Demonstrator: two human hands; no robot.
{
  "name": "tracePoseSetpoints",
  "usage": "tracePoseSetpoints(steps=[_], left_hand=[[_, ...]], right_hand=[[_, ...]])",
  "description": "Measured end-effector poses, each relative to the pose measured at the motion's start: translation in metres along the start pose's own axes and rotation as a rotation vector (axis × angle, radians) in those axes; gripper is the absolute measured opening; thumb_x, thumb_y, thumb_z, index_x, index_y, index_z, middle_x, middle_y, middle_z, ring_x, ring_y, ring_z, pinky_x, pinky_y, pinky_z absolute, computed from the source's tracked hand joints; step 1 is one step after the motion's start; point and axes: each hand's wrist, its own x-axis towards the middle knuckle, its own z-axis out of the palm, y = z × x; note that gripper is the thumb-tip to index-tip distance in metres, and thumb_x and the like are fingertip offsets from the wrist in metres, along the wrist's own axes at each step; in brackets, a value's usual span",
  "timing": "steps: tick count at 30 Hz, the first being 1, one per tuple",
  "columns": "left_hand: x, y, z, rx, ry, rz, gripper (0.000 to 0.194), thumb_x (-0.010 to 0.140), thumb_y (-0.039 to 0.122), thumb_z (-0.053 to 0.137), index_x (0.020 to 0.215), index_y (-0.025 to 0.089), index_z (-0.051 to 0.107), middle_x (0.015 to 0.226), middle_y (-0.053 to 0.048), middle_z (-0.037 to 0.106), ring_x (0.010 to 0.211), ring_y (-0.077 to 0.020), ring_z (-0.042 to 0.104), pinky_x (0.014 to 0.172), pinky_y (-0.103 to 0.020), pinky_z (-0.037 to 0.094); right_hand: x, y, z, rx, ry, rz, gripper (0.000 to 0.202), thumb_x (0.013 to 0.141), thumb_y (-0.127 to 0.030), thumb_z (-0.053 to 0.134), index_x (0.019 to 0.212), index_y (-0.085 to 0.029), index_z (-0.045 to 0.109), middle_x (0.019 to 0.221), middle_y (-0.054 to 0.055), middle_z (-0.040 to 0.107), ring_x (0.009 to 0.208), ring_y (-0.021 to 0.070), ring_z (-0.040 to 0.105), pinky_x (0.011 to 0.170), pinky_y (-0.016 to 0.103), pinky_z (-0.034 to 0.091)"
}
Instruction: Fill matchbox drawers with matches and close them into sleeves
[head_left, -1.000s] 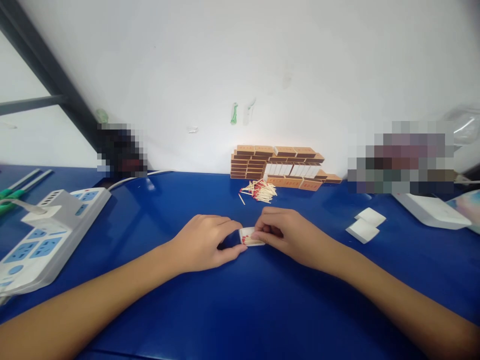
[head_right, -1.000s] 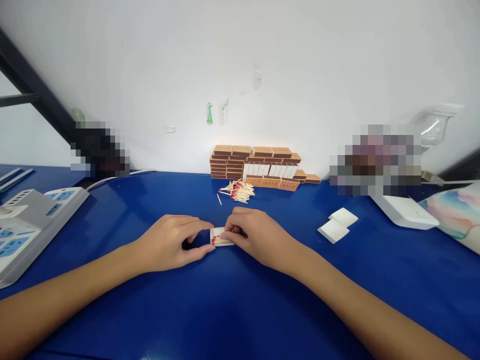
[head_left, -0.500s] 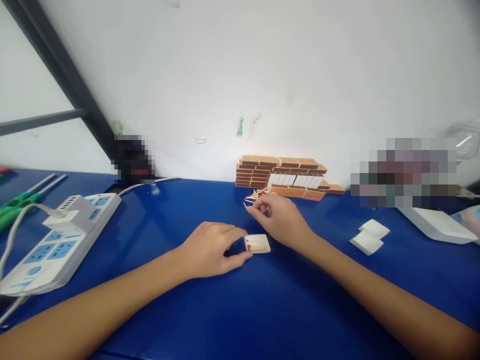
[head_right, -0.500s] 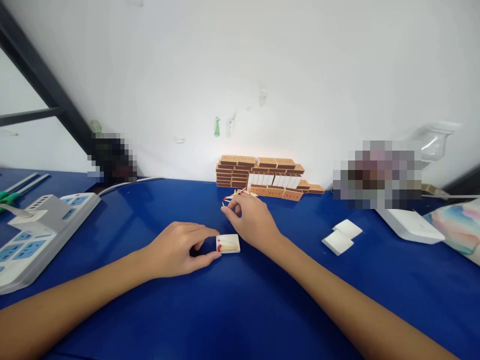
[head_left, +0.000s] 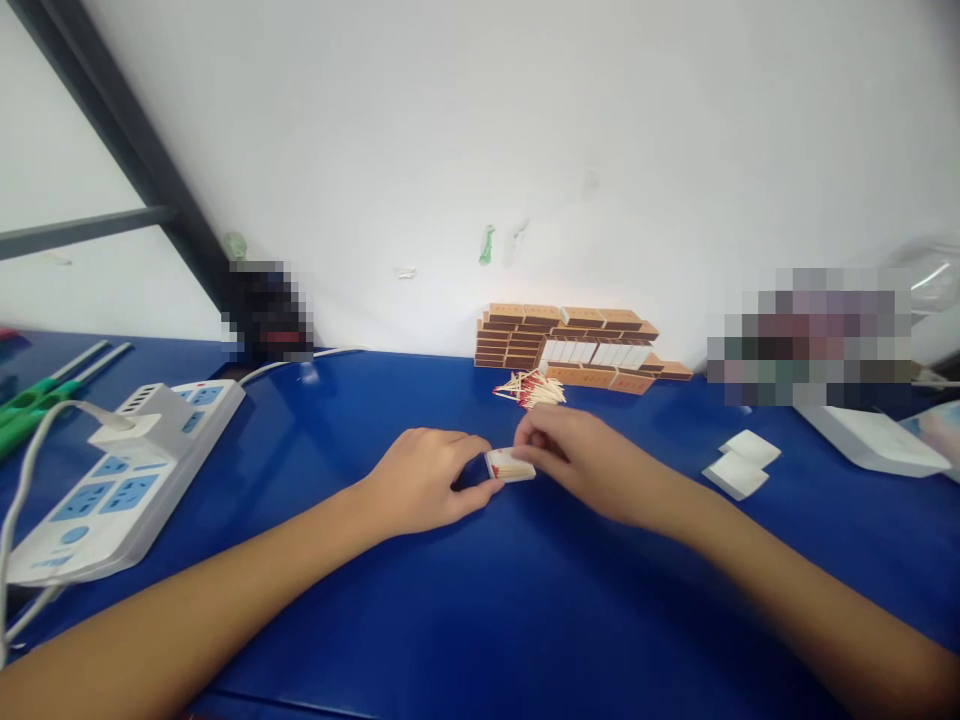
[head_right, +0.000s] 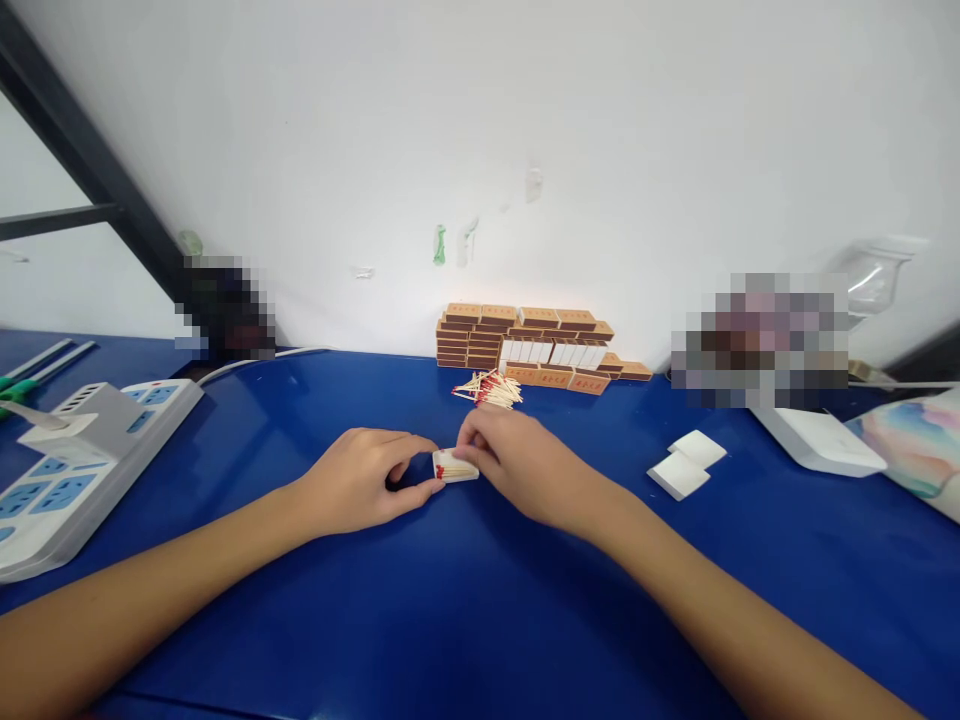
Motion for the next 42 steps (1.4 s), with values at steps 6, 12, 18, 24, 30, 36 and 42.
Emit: tracePoseSetpoints(steps=[6,12,18,24,30,36,42], left_hand=[[-0.001,0.001,0.001,-0.026,-0.012,0.030,0.030,0.097,0.043,0.064,0.115,0.021,0.073,0.073,0.002,0.066,0.061,-0.0136,0.059,0.059,-0.027,0.038],[-0.002,0.005,-0.001,-0.017,-0.025,0.044,0.030,0.097,0.042,0.065,0.118,0.021,0.072,0.073,0.002,0.065,0.061,-0.0133,0.058,0.059,-0.026,0.038],[-0.002,0.004,0.001,-0.011,-0.028,0.050,0.029,0.097,0.041,0.066,0.117,0.021,0.072,0.073,0.003,0.064,0.061,-0.0132,0.058,0.059,-0.026,0.038],[-0.001,0.002,0.000,-0.014,-0.017,0.058,0.029,0.097,0.041,0.066,0.117,0.021,0.073,0.072,0.003,0.064,0.060,-0.0127,0.057,0.059,-0.026,0.038],[0.000,0.002,-0.001,-0.011,-0.002,0.064,0.029,0.097,0.041,0.065,0.117,0.021,0.072,0.072,0.003,0.064,0.060,-0.0124,0.057,0.059,-0.026,0.038],[0.000,0.001,-0.001,-0.004,0.000,0.051,0.029,0.097,0.042,0.065,0.116,0.022,0.073,0.072,0.003,0.064,0.060,-0.0125,0.057,0.059,-0.026,0.038],[0.001,0.000,-0.002,0.004,-0.004,0.036,0.028,0.097,0.042,0.065,0.114,0.022,0.073,0.072,0.003,0.065,0.060,-0.0126,0.058,0.059,-0.026,0.037]], right_hand=[[-0.003,0.011,0.004,0.008,0.042,-0.092,0.014,0.100,-0.026,0.059,0.088,-0.022,0.065,0.083,0.001,0.064,0.073,0.0151,0.056,0.066,0.028,0.040],[0.012,0.057,0.006,-0.179,0.303,0.042,0.013,0.096,-0.034,0.066,0.094,-0.021,0.063,0.095,0.006,0.065,0.080,0.0201,0.060,0.069,0.032,0.042],[0.017,0.069,0.009,-0.205,0.268,0.065,0.014,0.099,-0.027,0.057,0.086,-0.022,0.059,0.086,0.005,0.065,0.077,0.0204,0.060,0.068,0.032,0.040],[0.011,0.066,0.003,-0.266,0.174,0.122,0.016,0.101,-0.028,0.056,0.087,-0.021,0.057,0.093,0.007,0.068,0.077,0.0200,0.061,0.067,0.031,0.039],[0.005,0.066,-0.010,-0.296,0.109,0.100,0.019,0.105,-0.030,0.050,0.090,-0.021,0.057,0.100,0.010,0.067,0.084,0.0219,0.063,0.074,0.033,0.043],[-0.003,0.047,-0.021,-0.187,0.114,0.060,0.019,0.105,-0.030,0.049,0.089,-0.022,0.055,0.098,0.008,0.067,0.081,0.0206,0.062,0.069,0.032,0.044],[-0.013,0.020,-0.012,-0.070,0.050,0.000,0.019,0.106,-0.034,0.050,0.095,-0.022,0.058,0.099,0.006,0.067,0.081,0.0192,0.062,0.069,0.031,0.045]])
